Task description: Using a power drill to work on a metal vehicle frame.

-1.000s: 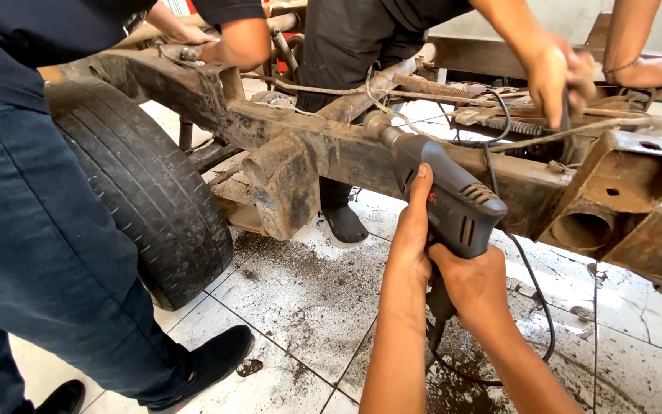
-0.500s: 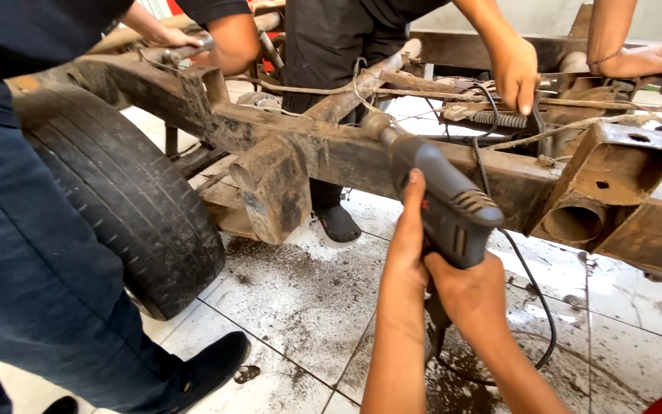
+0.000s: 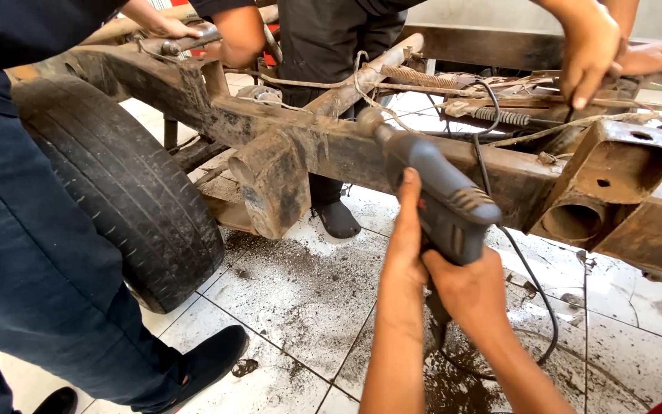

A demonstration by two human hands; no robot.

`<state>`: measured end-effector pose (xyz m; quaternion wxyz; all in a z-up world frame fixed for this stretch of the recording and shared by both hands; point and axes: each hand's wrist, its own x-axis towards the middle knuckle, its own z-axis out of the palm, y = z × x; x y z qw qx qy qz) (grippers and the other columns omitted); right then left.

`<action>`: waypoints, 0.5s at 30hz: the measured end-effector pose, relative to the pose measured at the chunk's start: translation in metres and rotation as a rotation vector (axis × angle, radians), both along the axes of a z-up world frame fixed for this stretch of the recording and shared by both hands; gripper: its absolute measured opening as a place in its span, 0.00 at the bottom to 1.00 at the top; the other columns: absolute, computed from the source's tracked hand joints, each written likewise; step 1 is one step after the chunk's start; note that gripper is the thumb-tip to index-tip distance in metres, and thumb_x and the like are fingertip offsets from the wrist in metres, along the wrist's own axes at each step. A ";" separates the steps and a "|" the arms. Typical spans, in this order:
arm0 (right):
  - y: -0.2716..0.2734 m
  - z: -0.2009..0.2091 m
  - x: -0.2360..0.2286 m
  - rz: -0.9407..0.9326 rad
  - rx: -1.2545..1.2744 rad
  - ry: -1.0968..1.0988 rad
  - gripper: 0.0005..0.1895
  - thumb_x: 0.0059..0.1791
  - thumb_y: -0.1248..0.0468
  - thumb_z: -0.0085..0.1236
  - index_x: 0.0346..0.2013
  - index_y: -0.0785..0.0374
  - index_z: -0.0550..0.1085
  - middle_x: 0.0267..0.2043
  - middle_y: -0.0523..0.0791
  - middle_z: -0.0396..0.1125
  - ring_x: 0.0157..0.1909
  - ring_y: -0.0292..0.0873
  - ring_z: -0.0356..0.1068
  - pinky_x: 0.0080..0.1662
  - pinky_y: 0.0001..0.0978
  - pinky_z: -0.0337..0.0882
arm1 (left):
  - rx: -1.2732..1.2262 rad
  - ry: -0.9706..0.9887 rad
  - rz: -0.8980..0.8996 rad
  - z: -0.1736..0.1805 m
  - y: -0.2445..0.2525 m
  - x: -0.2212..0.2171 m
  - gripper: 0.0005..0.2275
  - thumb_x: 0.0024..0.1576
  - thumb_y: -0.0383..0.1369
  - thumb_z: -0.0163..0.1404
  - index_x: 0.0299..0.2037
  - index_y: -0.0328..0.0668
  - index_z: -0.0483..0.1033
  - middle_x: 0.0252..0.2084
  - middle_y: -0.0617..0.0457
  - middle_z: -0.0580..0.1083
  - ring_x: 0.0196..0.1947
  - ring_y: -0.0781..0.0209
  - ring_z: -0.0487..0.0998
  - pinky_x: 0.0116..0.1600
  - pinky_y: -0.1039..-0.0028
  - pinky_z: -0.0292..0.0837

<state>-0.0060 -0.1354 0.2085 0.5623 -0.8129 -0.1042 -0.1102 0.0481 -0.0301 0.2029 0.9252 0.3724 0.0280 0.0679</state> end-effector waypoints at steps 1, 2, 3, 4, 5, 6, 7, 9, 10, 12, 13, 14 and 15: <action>0.006 0.002 0.001 0.043 0.015 -0.029 0.10 0.41 0.65 0.60 0.31 0.72 0.78 0.20 0.50 0.73 0.21 0.42 0.72 0.27 0.37 0.70 | -0.026 -0.013 0.009 -0.001 0.006 0.003 0.43 0.49 0.65 0.49 0.66 0.37 0.64 0.61 0.42 0.72 0.59 0.51 0.75 0.61 0.65 0.72; 0.012 0.004 0.002 0.089 0.030 -0.059 0.10 0.41 0.65 0.59 0.31 0.72 0.78 0.20 0.49 0.72 0.21 0.41 0.71 0.26 0.37 0.69 | -0.052 -0.025 0.020 -0.002 0.013 0.006 0.43 0.49 0.66 0.49 0.65 0.38 0.65 0.60 0.42 0.73 0.58 0.50 0.75 0.61 0.64 0.73; 0.016 0.006 0.002 0.090 0.032 -0.060 0.10 0.41 0.65 0.59 0.31 0.72 0.78 0.20 0.49 0.72 0.21 0.41 0.71 0.26 0.37 0.69 | -0.051 -0.027 0.021 -0.001 0.017 0.008 0.43 0.49 0.66 0.49 0.65 0.38 0.65 0.60 0.42 0.73 0.58 0.50 0.75 0.61 0.64 0.73; 0.021 0.008 0.001 0.108 0.047 -0.083 0.10 0.42 0.65 0.59 0.30 0.72 0.78 0.20 0.49 0.72 0.21 0.41 0.71 0.26 0.37 0.69 | -0.086 -0.045 0.017 -0.001 0.022 0.010 0.43 0.49 0.65 0.51 0.65 0.37 0.67 0.59 0.43 0.73 0.57 0.52 0.76 0.60 0.65 0.73; 0.025 0.010 0.001 0.126 0.061 -0.106 0.10 0.42 0.66 0.58 0.30 0.73 0.77 0.20 0.49 0.72 0.21 0.40 0.70 0.26 0.36 0.68 | -0.122 -0.063 0.013 0.000 0.027 0.012 0.43 0.48 0.65 0.53 0.64 0.36 0.69 0.58 0.45 0.74 0.55 0.54 0.76 0.59 0.66 0.72; 0.026 0.008 0.003 0.121 0.062 -0.107 0.10 0.42 0.66 0.58 0.30 0.73 0.77 0.20 0.49 0.72 0.21 0.40 0.70 0.26 0.36 0.68 | -0.122 -0.064 0.008 0.001 0.028 0.011 0.43 0.48 0.65 0.53 0.64 0.36 0.69 0.58 0.45 0.74 0.55 0.54 0.76 0.59 0.66 0.72; 0.027 0.007 0.005 0.121 0.065 -0.128 0.10 0.42 0.66 0.58 0.30 0.74 0.77 0.20 0.49 0.72 0.21 0.40 0.71 0.26 0.36 0.69 | -0.130 -0.069 0.011 0.002 0.028 0.010 0.42 0.48 0.64 0.54 0.64 0.36 0.69 0.58 0.46 0.74 0.55 0.55 0.76 0.59 0.66 0.73; 0.024 0.004 0.007 0.109 0.067 -0.154 0.10 0.42 0.66 0.58 0.29 0.74 0.76 0.20 0.49 0.72 0.22 0.39 0.71 0.26 0.36 0.69 | -0.139 -0.078 0.001 0.002 0.024 0.010 0.42 0.48 0.64 0.54 0.64 0.37 0.69 0.57 0.47 0.74 0.54 0.55 0.76 0.59 0.66 0.73; 0.022 0.003 0.007 0.096 0.065 -0.125 0.10 0.42 0.66 0.59 0.29 0.75 0.76 0.20 0.50 0.72 0.21 0.40 0.70 0.26 0.36 0.68 | -0.135 -0.071 -0.007 0.001 0.021 0.009 0.42 0.48 0.64 0.54 0.64 0.37 0.69 0.58 0.46 0.74 0.54 0.55 0.76 0.59 0.66 0.73; 0.015 -0.001 0.007 0.080 0.060 -0.094 0.10 0.42 0.66 0.59 0.29 0.75 0.76 0.19 0.51 0.71 0.21 0.41 0.70 0.26 0.37 0.68 | -0.133 -0.062 -0.017 0.000 0.014 0.008 0.42 0.49 0.64 0.53 0.64 0.37 0.69 0.58 0.46 0.74 0.54 0.54 0.76 0.59 0.65 0.73; 0.012 -0.005 0.008 0.064 0.057 -0.067 0.10 0.42 0.66 0.59 0.30 0.74 0.77 0.20 0.50 0.72 0.21 0.41 0.71 0.26 0.37 0.69 | -0.107 -0.046 -0.017 0.000 0.010 0.007 0.42 0.49 0.64 0.53 0.65 0.37 0.68 0.58 0.45 0.74 0.55 0.53 0.77 0.59 0.65 0.73; 0.008 -0.009 0.008 0.050 0.055 -0.037 0.10 0.42 0.65 0.59 0.31 0.72 0.78 0.21 0.49 0.73 0.21 0.41 0.72 0.26 0.36 0.70 | -0.081 -0.029 -0.015 -0.001 0.007 0.005 0.42 0.49 0.64 0.52 0.65 0.37 0.67 0.59 0.45 0.74 0.56 0.52 0.77 0.60 0.65 0.73; 0.006 -0.011 0.006 0.050 0.053 -0.034 0.10 0.42 0.65 0.59 0.31 0.72 0.78 0.21 0.49 0.73 0.21 0.41 0.72 0.26 0.36 0.70 | -0.083 -0.025 -0.014 -0.001 0.003 0.003 0.42 0.49 0.64 0.52 0.65 0.37 0.67 0.59 0.45 0.74 0.56 0.52 0.77 0.60 0.65 0.73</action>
